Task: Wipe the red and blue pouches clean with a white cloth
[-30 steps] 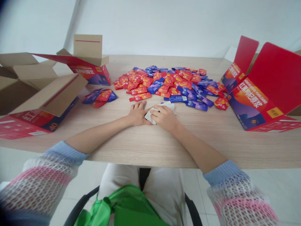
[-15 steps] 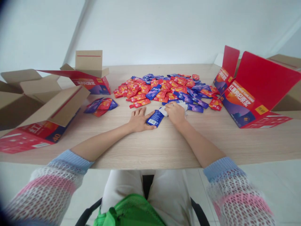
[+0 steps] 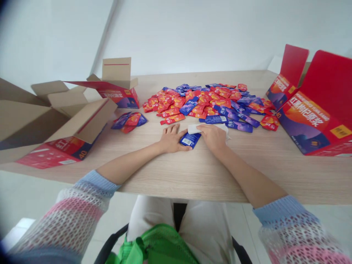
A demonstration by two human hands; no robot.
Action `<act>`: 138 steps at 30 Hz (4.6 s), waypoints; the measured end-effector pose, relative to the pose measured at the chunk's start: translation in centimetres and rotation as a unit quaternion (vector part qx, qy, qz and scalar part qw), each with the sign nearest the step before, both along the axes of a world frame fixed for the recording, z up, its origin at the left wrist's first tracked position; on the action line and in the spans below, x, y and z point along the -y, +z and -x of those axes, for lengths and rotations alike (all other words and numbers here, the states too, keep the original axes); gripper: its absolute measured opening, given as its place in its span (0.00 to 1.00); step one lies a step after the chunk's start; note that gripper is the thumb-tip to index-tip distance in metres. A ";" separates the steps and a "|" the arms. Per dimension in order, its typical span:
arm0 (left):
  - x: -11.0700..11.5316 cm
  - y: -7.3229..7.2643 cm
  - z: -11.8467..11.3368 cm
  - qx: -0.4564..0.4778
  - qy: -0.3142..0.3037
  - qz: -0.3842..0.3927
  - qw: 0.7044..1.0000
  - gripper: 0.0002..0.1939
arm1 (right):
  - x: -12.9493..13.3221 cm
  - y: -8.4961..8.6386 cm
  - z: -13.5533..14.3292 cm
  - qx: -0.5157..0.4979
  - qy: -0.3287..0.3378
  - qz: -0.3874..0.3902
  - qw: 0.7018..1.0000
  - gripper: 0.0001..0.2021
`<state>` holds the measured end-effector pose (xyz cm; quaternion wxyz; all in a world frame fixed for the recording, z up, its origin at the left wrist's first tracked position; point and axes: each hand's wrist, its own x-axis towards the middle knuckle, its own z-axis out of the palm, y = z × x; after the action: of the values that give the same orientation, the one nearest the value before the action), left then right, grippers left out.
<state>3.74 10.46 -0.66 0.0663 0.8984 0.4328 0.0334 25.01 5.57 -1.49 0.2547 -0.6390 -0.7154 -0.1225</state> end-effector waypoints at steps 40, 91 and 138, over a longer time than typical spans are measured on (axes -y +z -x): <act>-1.2 0.6 -0.1 -0.022 0.001 0.049 0.999 0.52 | 2.3 1.3 4.0 0.083 0.132 0.089 0.984 0.20; -1.2 0.8 -0.1 -0.010 0.001 0.097 0.995 0.54 | -0.9 1.7 -4.8 0.100 0.100 0.199 0.970 0.29; -1.6 2.3 -0.2 -0.138 -0.010 0.098 0.985 0.55 | 0.3 1.0 1.5 0.056 0.280 0.063 0.956 0.22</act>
<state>3.96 12.06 1.63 0.0944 0.8878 0.4299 -0.1346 23.50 5.30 -0.49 0.1971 -0.4200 -0.8851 -0.0367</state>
